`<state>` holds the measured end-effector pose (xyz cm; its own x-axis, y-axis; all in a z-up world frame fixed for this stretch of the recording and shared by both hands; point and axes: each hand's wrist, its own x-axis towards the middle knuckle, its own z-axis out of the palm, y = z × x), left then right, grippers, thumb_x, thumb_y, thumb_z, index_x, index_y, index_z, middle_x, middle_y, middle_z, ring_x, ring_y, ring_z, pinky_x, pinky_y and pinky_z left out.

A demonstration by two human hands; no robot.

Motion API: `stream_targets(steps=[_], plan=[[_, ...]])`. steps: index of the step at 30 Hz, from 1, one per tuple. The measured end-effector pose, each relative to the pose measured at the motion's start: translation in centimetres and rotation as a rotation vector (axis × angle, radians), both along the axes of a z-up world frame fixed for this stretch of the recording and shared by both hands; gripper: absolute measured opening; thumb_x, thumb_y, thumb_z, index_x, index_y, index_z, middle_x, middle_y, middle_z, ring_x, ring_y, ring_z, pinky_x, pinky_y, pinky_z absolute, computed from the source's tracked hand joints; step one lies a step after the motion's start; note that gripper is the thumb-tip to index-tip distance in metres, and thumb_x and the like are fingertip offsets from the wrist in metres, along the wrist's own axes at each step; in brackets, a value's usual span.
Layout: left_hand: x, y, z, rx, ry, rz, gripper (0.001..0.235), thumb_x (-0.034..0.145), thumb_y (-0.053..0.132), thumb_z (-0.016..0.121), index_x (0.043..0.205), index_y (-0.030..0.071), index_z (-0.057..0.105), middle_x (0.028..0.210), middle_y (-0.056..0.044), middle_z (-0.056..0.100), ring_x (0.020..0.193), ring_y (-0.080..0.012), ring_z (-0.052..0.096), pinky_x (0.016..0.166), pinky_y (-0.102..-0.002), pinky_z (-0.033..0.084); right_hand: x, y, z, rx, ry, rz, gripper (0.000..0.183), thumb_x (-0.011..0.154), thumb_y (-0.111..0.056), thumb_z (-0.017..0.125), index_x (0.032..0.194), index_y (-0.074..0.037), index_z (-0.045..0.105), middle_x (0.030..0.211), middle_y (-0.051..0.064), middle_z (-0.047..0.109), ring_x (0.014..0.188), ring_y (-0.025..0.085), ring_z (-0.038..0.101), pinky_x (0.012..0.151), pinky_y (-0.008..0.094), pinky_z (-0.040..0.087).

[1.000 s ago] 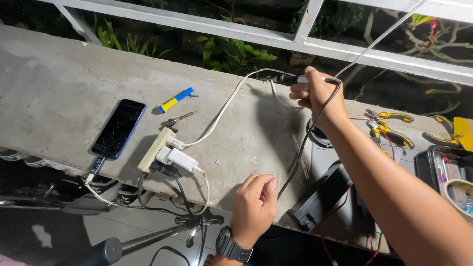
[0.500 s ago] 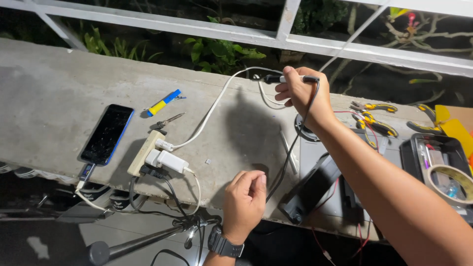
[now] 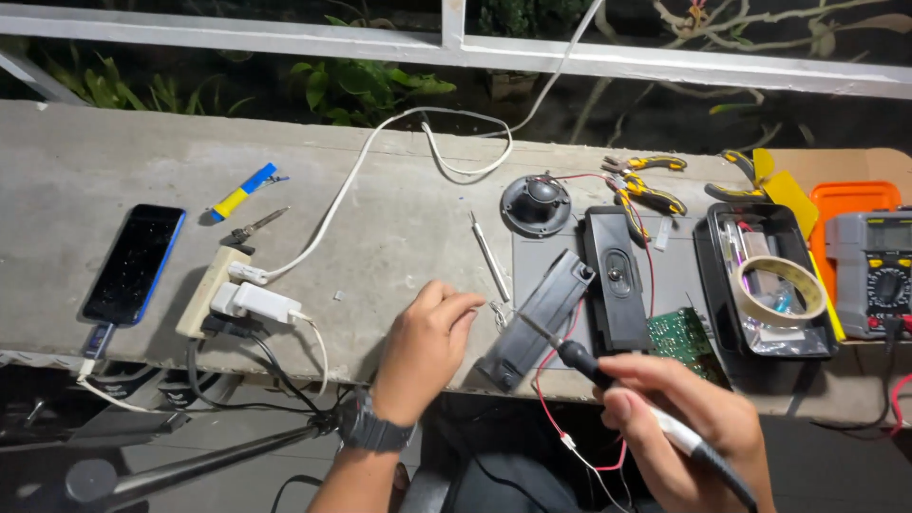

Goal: The person uses a soldering iron to solder wires connected to a circuit board. They twist the wire ends together, apply solder, and then inspect the connection.

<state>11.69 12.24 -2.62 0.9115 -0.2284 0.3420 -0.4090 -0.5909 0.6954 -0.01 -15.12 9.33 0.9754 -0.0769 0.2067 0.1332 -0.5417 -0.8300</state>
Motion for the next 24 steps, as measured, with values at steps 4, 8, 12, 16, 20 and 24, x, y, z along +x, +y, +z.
stream_targets(steps=[4, 8, 12, 16, 20, 24], plan=[[2.8, -0.5, -0.6, 0.145, 0.028, -0.190, 0.034, 0.097, 0.004, 0.081, 0.125, 0.022, 0.089, 0.108, -0.005, 0.068, 0.089, -0.0334, 0.077, 0.078, -0.050, 0.062, -2.4, 0.0, -0.4, 0.062, 0.008, -0.137, 0.031, 0.096, -0.026, 0.080, 0.119, -0.008, 0.090, 0.078, 0.009, 0.095, 0.073, 0.010, 0.093, 0.073, 0.019, 0.067], [4.3, -0.6, -0.3, 0.302, 0.093, -0.338, 0.041, 0.092, 0.002, 0.078, 0.126, 0.022, 0.090, 0.110, -0.006, 0.065, 0.092, -0.0333, 0.074, 0.076, -0.049, 0.059, -3.3, -1.3, -0.6, 0.065, -0.007, -0.128, 0.031, 0.098, -0.024, 0.080, 0.122, -0.008, 0.090, 0.079, 0.005, 0.095, 0.076, 0.007, 0.090, 0.079, 0.019, 0.065], [3.9, -0.4, 0.2, 0.294, 0.031, -0.325, 0.005, 0.102, 0.008, 0.079, 0.103, 0.013, 0.079, 0.107, -0.006, 0.064, 0.083, -0.0312, 0.073, 0.065, -0.049, 0.058, -4.2, -2.4, -1.0, 0.228, 0.026, -0.134, 0.037, 0.097, -0.025, 0.080, 0.124, -0.002, 0.089, 0.082, 0.011, 0.096, 0.090, 0.017, 0.099, 0.085, 0.025, 0.072], [2.3, 0.4, 1.2, 0.277, 0.117, -0.251, 0.005, 0.106, 0.004, 0.071, 0.102, 0.005, 0.074, 0.109, -0.012, 0.065, 0.094, -0.0350, 0.072, 0.079, -0.052, 0.059, -5.2, -3.1, -0.8, 0.389, 0.024, -0.201, 0.057, 0.098, -0.036, 0.073, 0.134, 0.006, 0.084, 0.099, 0.024, 0.094, 0.088, 0.029, 0.095, 0.075, 0.035, 0.080], [-0.5, 2.8, 2.0, 0.254, 0.029, -0.015, 0.004, 0.109, 0.005, 0.067, 0.109, 0.005, 0.071, 0.114, -0.012, 0.072, 0.108, -0.0335, 0.070, 0.095, -0.046, 0.059, -6.6, -6.2, -2.2, 0.293, -0.009, -0.141, 0.050, 0.090, -0.025, 0.081, 0.131, 0.004, 0.082, 0.107, 0.022, 0.091, 0.085, 0.024, 0.090, 0.083, 0.029, 0.071], [-5.7, 3.1, 4.5, -0.005, 0.142, 0.158, 0.006, 0.111, 0.017, 0.070, 0.114, 0.014, 0.075, 0.099, 0.001, 0.089, 0.090, -0.0210, 0.083, 0.082, -0.039, 0.061, -7.9, -8.4, -4.5, 0.263, 0.014, -0.230, 0.045, 0.089, 0.005, 0.084, 0.133, 0.005, 0.079, 0.120, 0.016, 0.083, 0.095, 0.019, 0.081, 0.094, 0.023, 0.060]])
